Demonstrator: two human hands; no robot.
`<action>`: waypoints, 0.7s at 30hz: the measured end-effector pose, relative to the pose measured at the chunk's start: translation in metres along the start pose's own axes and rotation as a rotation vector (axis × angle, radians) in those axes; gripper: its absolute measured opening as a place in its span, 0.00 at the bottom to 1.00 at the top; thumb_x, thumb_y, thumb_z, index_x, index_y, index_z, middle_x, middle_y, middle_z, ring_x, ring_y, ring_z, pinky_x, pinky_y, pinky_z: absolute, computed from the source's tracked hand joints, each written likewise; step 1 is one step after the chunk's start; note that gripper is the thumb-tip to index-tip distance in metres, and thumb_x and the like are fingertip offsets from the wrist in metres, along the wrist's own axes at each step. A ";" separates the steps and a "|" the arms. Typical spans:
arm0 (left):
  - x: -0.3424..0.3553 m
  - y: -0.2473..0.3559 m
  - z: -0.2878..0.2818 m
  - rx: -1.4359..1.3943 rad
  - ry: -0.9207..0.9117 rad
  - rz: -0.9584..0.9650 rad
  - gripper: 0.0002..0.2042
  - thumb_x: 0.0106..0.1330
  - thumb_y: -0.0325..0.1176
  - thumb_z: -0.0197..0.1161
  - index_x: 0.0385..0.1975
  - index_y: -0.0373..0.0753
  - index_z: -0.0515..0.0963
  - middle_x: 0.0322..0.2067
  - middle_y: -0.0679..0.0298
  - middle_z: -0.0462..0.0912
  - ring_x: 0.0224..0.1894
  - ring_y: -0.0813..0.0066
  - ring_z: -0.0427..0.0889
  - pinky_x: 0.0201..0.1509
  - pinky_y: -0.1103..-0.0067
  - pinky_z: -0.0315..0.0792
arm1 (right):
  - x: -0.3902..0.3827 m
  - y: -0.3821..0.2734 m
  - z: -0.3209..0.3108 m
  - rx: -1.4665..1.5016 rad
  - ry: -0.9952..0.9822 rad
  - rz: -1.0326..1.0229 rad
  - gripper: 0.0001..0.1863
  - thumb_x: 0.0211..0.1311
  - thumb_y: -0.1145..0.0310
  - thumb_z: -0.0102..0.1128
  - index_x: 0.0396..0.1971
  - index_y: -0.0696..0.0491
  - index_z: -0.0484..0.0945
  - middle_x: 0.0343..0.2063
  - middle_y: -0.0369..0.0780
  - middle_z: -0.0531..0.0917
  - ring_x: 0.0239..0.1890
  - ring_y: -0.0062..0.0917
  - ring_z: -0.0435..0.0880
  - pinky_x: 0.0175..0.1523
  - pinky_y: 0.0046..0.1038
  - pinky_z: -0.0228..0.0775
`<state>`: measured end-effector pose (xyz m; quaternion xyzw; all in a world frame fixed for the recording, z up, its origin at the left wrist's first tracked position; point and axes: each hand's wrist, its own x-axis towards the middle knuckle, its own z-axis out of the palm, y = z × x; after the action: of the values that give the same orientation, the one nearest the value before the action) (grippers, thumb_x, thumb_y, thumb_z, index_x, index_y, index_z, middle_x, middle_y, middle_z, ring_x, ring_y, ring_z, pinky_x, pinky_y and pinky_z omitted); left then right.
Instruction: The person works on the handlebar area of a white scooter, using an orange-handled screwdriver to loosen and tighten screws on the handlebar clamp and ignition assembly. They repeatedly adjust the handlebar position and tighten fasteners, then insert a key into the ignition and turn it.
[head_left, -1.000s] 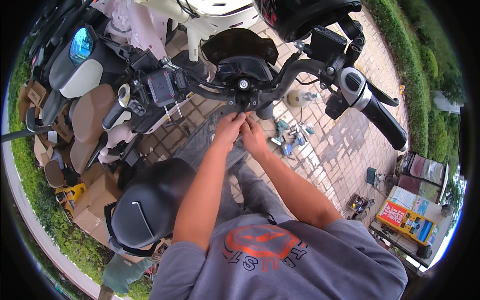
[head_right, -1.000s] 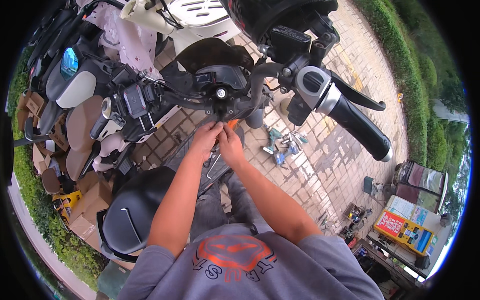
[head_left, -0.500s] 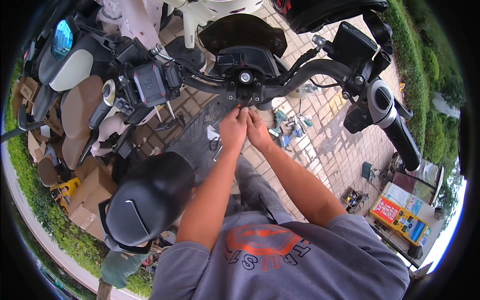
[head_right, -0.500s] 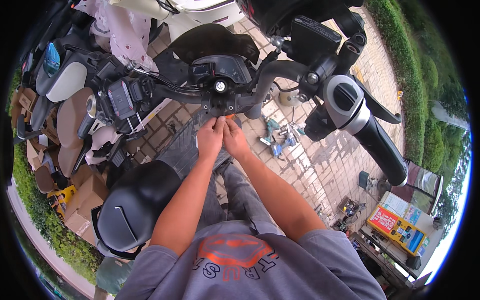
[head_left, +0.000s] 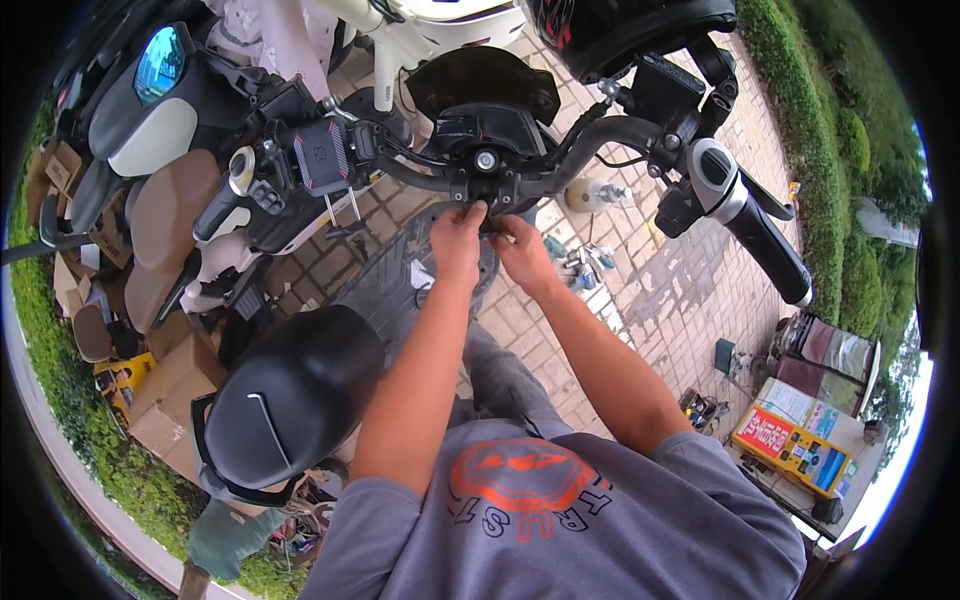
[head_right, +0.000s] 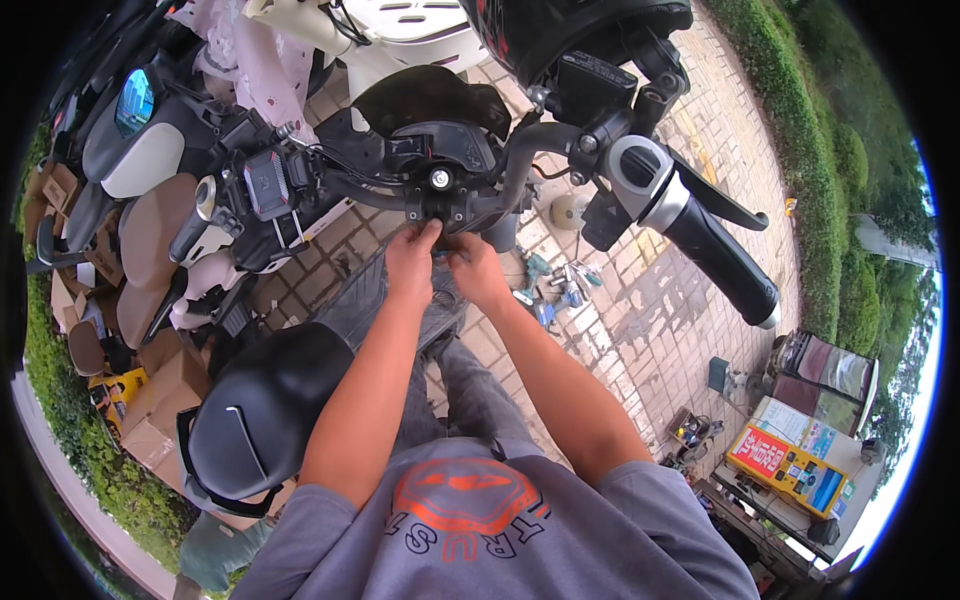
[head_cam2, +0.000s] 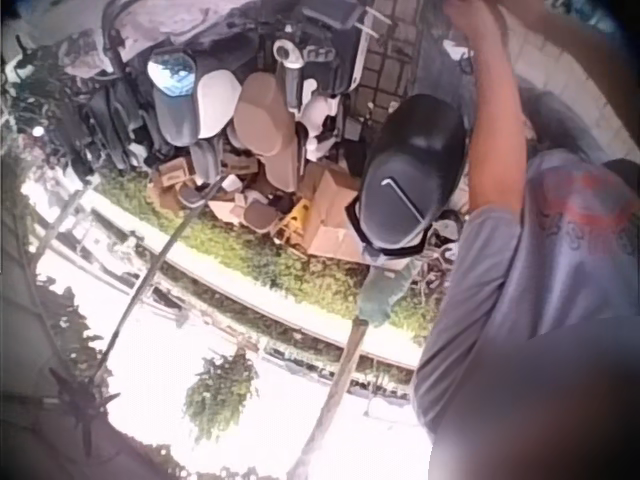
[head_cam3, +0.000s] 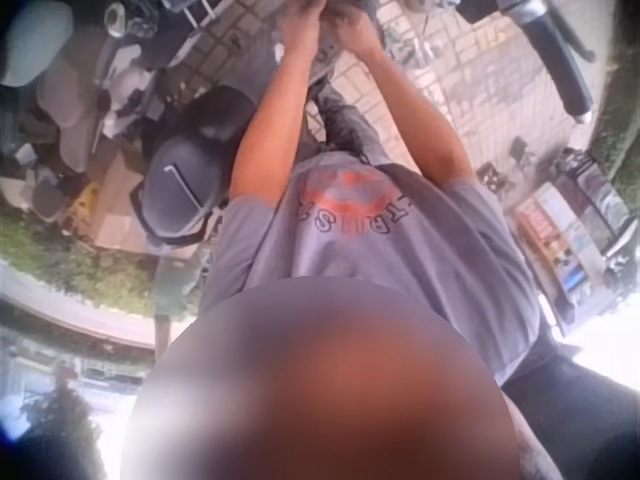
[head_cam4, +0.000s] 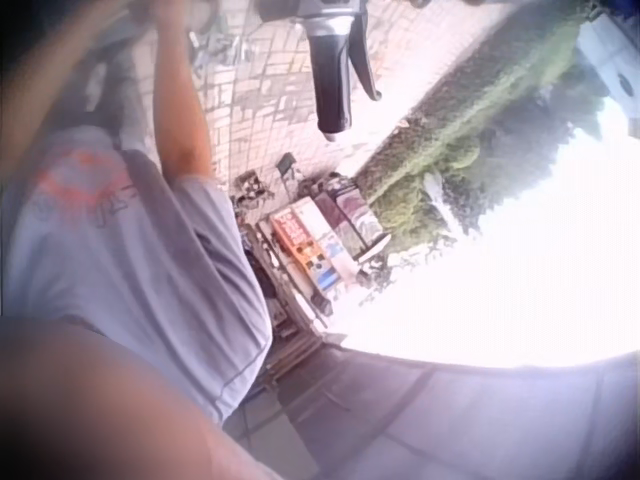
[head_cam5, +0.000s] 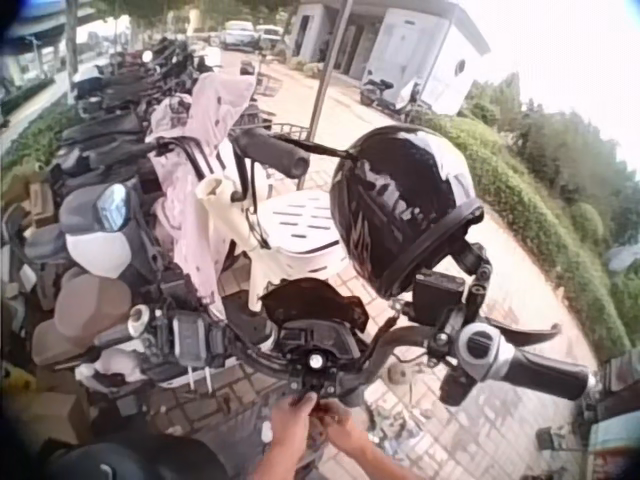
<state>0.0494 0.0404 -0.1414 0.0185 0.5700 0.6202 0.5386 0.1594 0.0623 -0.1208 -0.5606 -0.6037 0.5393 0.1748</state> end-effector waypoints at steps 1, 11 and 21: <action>0.000 0.000 0.002 -0.106 0.017 -0.040 0.10 0.58 0.32 0.68 0.30 0.32 0.77 0.25 0.67 0.78 0.28 0.81 0.73 0.29 0.81 0.67 | -0.001 -0.003 0.000 -0.010 0.016 0.022 0.14 0.57 0.73 0.55 0.42 0.64 0.76 0.38 0.46 0.82 0.41 0.25 0.80 0.47 0.25 0.70; 0.006 -0.018 -0.001 -0.349 -0.042 -0.118 0.05 0.63 0.33 0.62 0.32 0.41 0.74 0.27 0.71 0.78 0.26 0.84 0.74 0.22 0.85 0.61 | 0.009 -0.036 0.023 0.109 0.387 0.180 0.16 0.56 0.62 0.64 0.30 0.63 0.79 0.23 0.39 0.81 0.25 0.19 0.76 0.33 0.23 0.70; -0.001 -0.038 -0.012 0.054 -0.101 0.049 0.08 0.64 0.28 0.59 0.39 0.32 0.74 0.34 0.66 0.79 0.37 0.81 0.76 0.44 0.83 0.69 | 0.018 -0.013 -0.016 -0.056 0.252 0.134 0.16 0.55 0.61 0.65 0.27 0.62 0.81 0.20 0.39 0.81 0.22 0.17 0.74 0.30 0.22 0.67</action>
<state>0.0668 0.0227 -0.1731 0.0783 0.5582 0.6160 0.5504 0.1606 0.0876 -0.1116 -0.6676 -0.5530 0.4580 0.1969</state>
